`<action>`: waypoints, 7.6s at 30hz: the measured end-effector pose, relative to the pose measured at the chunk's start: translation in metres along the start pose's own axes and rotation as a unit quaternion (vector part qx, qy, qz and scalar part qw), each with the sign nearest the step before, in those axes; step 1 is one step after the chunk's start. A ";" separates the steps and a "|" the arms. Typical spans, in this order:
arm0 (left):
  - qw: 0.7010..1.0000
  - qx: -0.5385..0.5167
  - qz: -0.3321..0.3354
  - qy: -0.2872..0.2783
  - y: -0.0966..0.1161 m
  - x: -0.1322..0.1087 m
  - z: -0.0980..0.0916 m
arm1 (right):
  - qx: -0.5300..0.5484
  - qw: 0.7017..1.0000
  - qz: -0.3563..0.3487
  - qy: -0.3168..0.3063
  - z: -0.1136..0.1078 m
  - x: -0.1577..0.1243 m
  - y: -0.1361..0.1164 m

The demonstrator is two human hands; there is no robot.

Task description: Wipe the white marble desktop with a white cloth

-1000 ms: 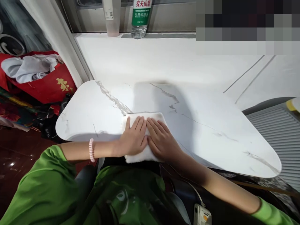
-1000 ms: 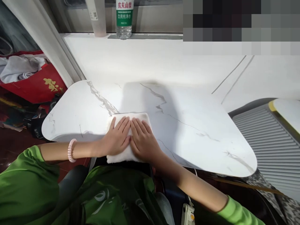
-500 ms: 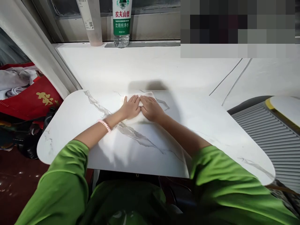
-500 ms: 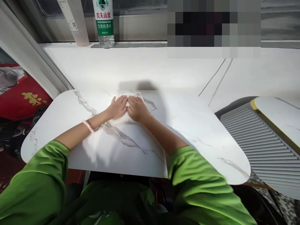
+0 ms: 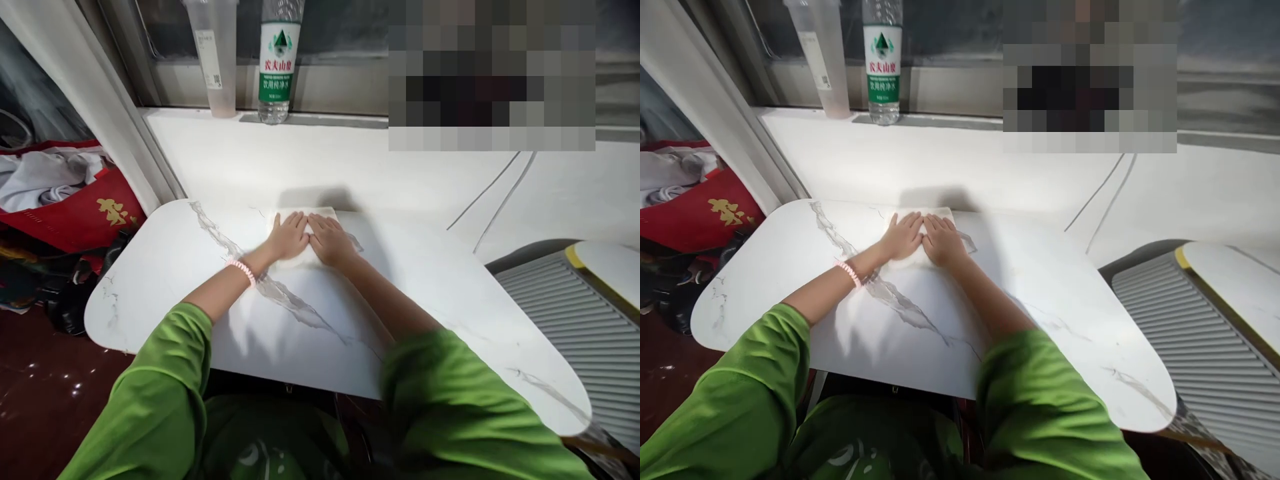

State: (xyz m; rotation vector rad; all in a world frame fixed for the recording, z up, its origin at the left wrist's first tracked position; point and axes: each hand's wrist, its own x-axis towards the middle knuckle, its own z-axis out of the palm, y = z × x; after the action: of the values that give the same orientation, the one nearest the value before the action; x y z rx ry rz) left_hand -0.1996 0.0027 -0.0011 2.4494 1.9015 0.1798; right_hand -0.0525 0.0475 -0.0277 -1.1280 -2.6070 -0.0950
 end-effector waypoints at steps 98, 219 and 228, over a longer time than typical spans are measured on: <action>0.982 -0.065 0.171 -0.052 0.185 0.098 0.028 | -0.033 0.988 0.152 0.021 -0.053 -0.146 0.157; 0.998 0.064 0.011 -0.013 -0.005 -0.162 -0.017 | 0.075 0.992 -0.094 0.025 -0.017 -0.068 -0.129; 0.998 0.050 -0.003 -0.037 -0.103 -0.058 -0.024 | 0.044 0.997 -0.030 0.048 0.024 0.059 -0.111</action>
State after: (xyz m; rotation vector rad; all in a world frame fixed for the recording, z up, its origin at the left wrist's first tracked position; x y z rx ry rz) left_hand -0.3158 -0.0282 0.0087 2.4735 1.9325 -0.0079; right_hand -0.1763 0.0169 -0.0264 -0.9897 -2.5347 -0.0450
